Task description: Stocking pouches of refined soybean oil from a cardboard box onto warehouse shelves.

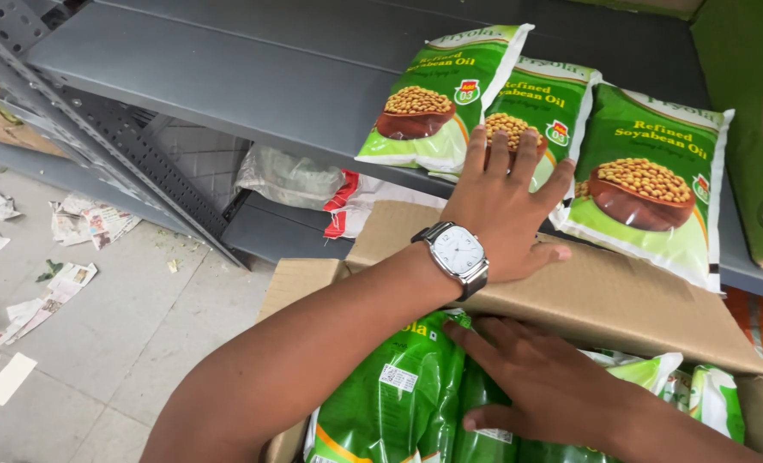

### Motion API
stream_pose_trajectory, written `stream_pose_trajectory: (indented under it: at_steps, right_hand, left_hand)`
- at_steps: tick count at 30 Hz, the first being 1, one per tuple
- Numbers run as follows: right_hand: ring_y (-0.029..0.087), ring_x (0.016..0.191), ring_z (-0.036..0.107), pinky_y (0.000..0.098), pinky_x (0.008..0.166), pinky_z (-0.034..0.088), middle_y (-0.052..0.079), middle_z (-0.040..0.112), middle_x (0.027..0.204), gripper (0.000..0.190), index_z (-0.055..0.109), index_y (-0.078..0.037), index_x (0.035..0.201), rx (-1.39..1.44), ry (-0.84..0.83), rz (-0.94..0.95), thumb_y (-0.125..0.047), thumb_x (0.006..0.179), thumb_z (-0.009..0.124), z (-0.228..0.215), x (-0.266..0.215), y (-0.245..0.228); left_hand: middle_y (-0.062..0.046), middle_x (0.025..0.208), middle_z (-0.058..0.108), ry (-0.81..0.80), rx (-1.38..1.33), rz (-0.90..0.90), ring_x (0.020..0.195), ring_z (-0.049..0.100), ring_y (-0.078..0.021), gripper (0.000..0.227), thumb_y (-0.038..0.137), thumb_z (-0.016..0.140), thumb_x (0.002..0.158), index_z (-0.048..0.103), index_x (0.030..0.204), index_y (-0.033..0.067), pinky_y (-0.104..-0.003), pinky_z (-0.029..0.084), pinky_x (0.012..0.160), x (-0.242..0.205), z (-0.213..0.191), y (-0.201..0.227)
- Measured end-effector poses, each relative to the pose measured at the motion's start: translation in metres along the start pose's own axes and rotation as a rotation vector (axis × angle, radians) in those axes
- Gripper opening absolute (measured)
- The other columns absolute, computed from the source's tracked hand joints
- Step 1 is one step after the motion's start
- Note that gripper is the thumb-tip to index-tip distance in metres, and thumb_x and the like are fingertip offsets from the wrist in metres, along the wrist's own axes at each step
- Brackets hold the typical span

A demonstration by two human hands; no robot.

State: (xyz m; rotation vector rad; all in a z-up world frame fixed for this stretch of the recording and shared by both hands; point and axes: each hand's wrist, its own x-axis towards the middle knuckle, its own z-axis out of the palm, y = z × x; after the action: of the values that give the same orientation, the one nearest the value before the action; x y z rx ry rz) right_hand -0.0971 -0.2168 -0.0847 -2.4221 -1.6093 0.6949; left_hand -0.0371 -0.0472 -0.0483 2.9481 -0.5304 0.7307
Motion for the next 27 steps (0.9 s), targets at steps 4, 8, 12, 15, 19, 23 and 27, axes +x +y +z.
stream_pose_trajectory:
  at_steps: [4, 8, 12, 15, 19, 23, 27]
  right_hand:
    - [0.036, 0.131, 0.051, 0.0476, 0.108, 0.042, 0.017, 0.053, 0.136, 0.095, 0.034, -0.008, 0.158, -0.094, -0.078, 0.108, -0.060, 0.089, 0.075, -0.003, 0.005, -0.007]
    - [0.035, 0.124, 0.057, 0.0489, 0.104, 0.044, 0.015, 0.057, 0.135, 0.075, 0.048, -0.008, 0.145, -0.236, 0.163, -0.037, -0.048, 0.087, 0.075, 0.009, 0.013, 0.003]
    - [0.047, 0.136, 0.046, 0.0517, 0.106, 0.040, 0.029, 0.045, 0.149, 0.082, 0.044, 0.004, 0.143, -0.176, 0.143, -0.226, -0.029, 0.077, 0.082, -0.006, 0.031, -0.017]
    - [0.045, 0.141, 0.041, 0.0503, 0.112, 0.034, 0.030, 0.042, 0.150, 0.090, 0.043, 0.006, 0.147, -0.179, 0.172, -0.322, -0.034, 0.078, 0.083, 0.014, 0.042, -0.002]
    - [0.043, 0.144, 0.037, 0.0517, 0.116, 0.030, 0.023, 0.042, 0.153, 0.087, 0.042, 0.000, 0.149, -0.105, 0.077, -0.273, -0.031, 0.079, 0.083, 0.015, 0.051, -0.003]
    - [0.043, 0.133, 0.048, 0.0514, 0.109, 0.038, 0.025, 0.054, 0.140, 0.069, 0.055, -0.001, 0.139, -0.120, 0.208, -0.339, -0.009, 0.073, 0.074, 0.020, 0.054, -0.003]
    - [0.037, 0.111, 0.064, 0.0474, 0.096, 0.049, 0.018, 0.070, 0.112, 0.051, 0.067, -0.002, 0.113, -0.140, 0.177, -0.334, 0.000, 0.063, 0.067, 0.003, 0.039, -0.015]
  left_hand:
    - [-0.032, 0.144, 0.047, 0.061, -0.015, -0.021, 0.133, 0.044, -0.0564, 0.091, 0.073, 0.067, 0.075, 0.051, 0.143, 0.0139, -0.067, 0.020, 0.116, -0.002, 0.000, 0.002]
    - [-0.032, 0.140, 0.052, 0.088, -0.035, -0.052, 0.132, 0.049, -0.0505, 0.091, 0.072, 0.068, 0.072, 0.055, 0.140, 0.0124, -0.067, 0.025, 0.117, -0.002, -0.002, 0.006]
    - [-0.034, 0.128, 0.060, 0.132, -0.071, -0.026, 0.123, 0.057, -0.0485, 0.091, 0.069, 0.071, 0.070, 0.057, 0.139, 0.0119, -0.065, 0.030, 0.115, -0.003, -0.001, 0.006]
    - [-0.033, 0.124, 0.064, 0.244, -0.072, -0.038, 0.119, 0.062, -0.0466, 0.088, 0.068, 0.071, 0.066, 0.060, 0.132, 0.0114, -0.064, 0.034, 0.114, -0.005, 0.005, 0.006]
    - [-0.031, 0.118, 0.066, 0.211, -0.089, -0.061, 0.117, 0.063, -0.0439, 0.084, 0.066, 0.072, 0.070, 0.061, 0.131, 0.0089, -0.064, 0.034, 0.115, -0.007, -0.001, 0.003]
    - [-0.023, 0.111, 0.070, 0.213, -0.130, -0.045, 0.108, 0.068, -0.0370, 0.069, 0.062, 0.072, 0.073, 0.065, 0.120, 0.0125, -0.056, 0.041, 0.109, -0.008, 0.000, 0.005]
    - [-0.011, 0.111, 0.073, 0.360, -0.213, 0.021, 0.096, 0.071, -0.0298, 0.058, 0.057, 0.069, 0.084, 0.064, 0.126, 0.0178, -0.047, 0.044, 0.101, -0.008, 0.010, 0.013]
